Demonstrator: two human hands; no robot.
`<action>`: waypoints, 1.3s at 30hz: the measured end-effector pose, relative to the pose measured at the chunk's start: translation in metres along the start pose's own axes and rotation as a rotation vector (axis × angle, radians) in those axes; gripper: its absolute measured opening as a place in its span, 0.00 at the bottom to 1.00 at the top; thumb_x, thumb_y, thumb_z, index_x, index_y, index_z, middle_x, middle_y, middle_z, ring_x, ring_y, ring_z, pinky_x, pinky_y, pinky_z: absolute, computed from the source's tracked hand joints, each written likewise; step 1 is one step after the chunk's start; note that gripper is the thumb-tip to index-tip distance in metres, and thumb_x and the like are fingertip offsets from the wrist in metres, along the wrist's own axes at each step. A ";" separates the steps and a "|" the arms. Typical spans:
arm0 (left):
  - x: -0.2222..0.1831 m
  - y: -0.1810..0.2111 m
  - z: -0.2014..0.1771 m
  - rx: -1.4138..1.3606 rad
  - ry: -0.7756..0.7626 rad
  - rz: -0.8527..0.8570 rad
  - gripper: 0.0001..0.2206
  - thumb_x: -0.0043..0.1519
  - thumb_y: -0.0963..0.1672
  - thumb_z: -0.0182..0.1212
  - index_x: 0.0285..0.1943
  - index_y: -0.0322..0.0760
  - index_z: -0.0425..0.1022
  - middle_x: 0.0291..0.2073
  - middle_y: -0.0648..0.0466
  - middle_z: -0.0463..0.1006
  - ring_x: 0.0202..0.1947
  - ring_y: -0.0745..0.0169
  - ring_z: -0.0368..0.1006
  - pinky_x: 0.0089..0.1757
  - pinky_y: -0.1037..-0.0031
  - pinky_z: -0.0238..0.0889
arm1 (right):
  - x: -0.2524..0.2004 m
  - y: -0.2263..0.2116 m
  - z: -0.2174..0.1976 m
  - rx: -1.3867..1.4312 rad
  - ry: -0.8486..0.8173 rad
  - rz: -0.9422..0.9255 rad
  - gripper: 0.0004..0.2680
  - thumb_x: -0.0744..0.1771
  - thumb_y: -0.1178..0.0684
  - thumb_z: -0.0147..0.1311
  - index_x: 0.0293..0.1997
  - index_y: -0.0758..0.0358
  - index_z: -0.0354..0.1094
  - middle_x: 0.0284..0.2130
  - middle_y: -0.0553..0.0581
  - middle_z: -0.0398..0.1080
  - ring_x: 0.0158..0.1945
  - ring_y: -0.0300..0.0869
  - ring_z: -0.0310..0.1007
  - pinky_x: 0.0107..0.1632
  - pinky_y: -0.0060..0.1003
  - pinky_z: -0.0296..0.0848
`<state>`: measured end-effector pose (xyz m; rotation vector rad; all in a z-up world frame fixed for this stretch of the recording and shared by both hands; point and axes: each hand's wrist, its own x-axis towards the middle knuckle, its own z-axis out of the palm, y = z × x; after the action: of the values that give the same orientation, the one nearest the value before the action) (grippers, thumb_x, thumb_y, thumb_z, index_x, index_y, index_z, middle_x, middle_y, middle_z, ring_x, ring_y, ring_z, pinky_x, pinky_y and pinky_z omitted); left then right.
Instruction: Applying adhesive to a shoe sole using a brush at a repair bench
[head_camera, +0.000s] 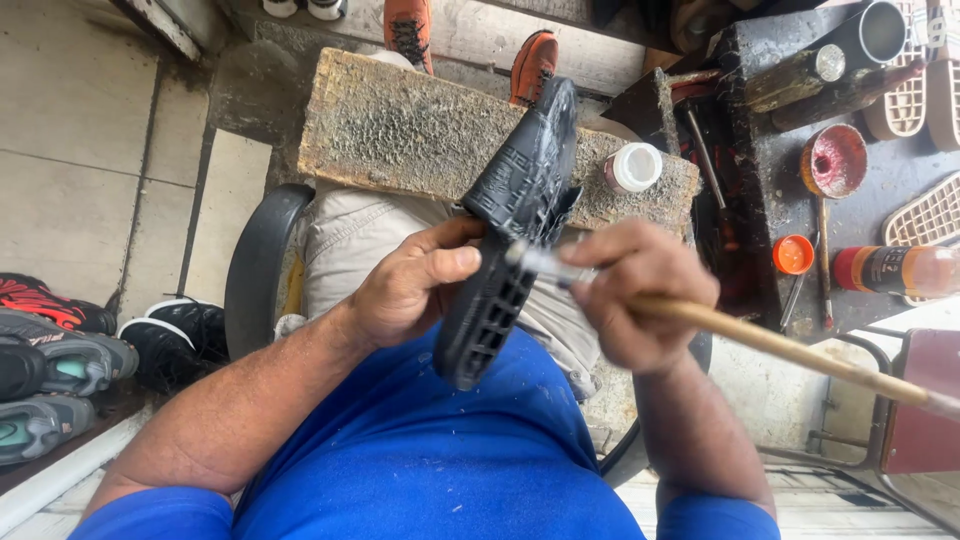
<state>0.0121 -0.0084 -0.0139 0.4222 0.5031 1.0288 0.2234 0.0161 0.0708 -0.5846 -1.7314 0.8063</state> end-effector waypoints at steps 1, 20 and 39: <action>-0.002 0.006 0.005 0.004 -0.001 0.004 0.13 0.63 0.40 0.59 0.55 0.32 0.76 0.34 0.50 0.80 0.38 0.61 0.78 0.41 0.67 0.78 | -0.003 0.003 0.003 0.001 0.000 -0.006 0.12 0.61 0.68 0.61 0.18 0.61 0.62 0.30 0.70 0.75 0.19 0.40 0.65 0.22 0.31 0.65; -0.010 0.005 -0.005 -0.092 -0.059 -0.053 0.13 0.61 0.40 0.56 0.54 0.31 0.75 0.35 0.41 0.81 0.37 0.52 0.81 0.40 0.62 0.79 | -0.005 0.021 0.001 0.200 0.136 -0.039 0.11 0.62 0.69 0.59 0.25 0.59 0.61 0.26 0.68 0.73 0.21 0.42 0.70 0.22 0.28 0.68; -0.002 0.037 -0.002 0.681 -0.103 -0.112 0.18 0.61 0.46 0.62 0.59 0.37 0.80 0.37 0.49 0.82 0.41 0.63 0.71 0.44 0.66 0.72 | 0.006 0.034 -0.070 0.062 -0.018 0.036 0.09 0.66 0.69 0.58 0.36 0.60 0.63 0.43 0.73 0.75 0.42 0.48 0.82 0.43 0.33 0.81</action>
<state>-0.0156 0.0073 0.0058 1.0329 0.7729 0.7019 0.2880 0.0580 0.0612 -0.5697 -1.7103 0.8905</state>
